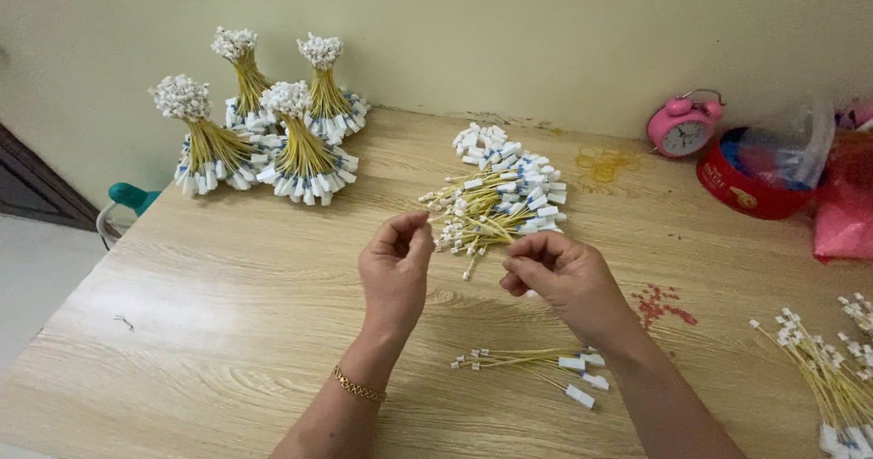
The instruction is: Assembling small electrical cable harnesses by attaching small components to wire connectors.
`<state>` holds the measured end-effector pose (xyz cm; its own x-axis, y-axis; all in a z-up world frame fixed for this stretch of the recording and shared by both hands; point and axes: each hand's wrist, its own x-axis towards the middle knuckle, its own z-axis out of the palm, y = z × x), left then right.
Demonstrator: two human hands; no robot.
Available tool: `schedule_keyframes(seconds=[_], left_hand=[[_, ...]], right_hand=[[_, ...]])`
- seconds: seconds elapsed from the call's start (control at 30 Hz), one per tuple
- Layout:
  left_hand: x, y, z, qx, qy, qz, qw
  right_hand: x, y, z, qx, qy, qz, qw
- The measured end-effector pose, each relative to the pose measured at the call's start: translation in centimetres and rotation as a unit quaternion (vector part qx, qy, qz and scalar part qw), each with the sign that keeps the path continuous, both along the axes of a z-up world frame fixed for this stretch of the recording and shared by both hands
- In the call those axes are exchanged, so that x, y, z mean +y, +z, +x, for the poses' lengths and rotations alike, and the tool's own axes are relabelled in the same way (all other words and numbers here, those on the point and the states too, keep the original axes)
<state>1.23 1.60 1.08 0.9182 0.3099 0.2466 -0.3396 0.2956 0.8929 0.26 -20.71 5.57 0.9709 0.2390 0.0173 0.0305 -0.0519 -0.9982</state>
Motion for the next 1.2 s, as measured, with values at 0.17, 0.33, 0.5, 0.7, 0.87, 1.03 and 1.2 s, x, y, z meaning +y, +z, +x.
schedule_keyframes(seconds=[0.17,0.33,0.5,0.7,0.87,1.03,1.2], left_hand=[[0.9,2.0,-0.8,-0.166,0.21,0.298,0.916],[1.5,2.8,-1.3,-0.106,0.173,0.434,0.878],[1.8,6.1,-2.3,-0.188,0.217,0.472,0.833],[0.1,7.9,-4.9,-0.17,0.176,0.453,0.857],[-2.4,5.6,-5.7,-0.042,0.009,0.226,0.973],[-3.9,4.3,-5.9,0.071,-0.182,-0.077,0.978],[-4.0,5.3,-6.8,0.102,-0.175,-0.087,0.975]], right_hand=[[0.4,0.4,-0.5,0.024,-0.01,0.023,0.999],[0.1,-0.2,-0.6,0.049,-0.008,0.036,0.998],[-1.0,-0.2,-1.1,0.031,-0.003,0.068,0.997],[-0.3,1.9,-3.0,-0.033,-0.028,0.083,0.996],[1.2,4.8,-6.0,-0.154,-0.053,-0.02,0.986],[1.0,5.7,-6.4,-0.399,-0.106,-0.267,0.871],[0.8,5.6,-6.0,-0.429,-0.085,-0.282,0.854]])
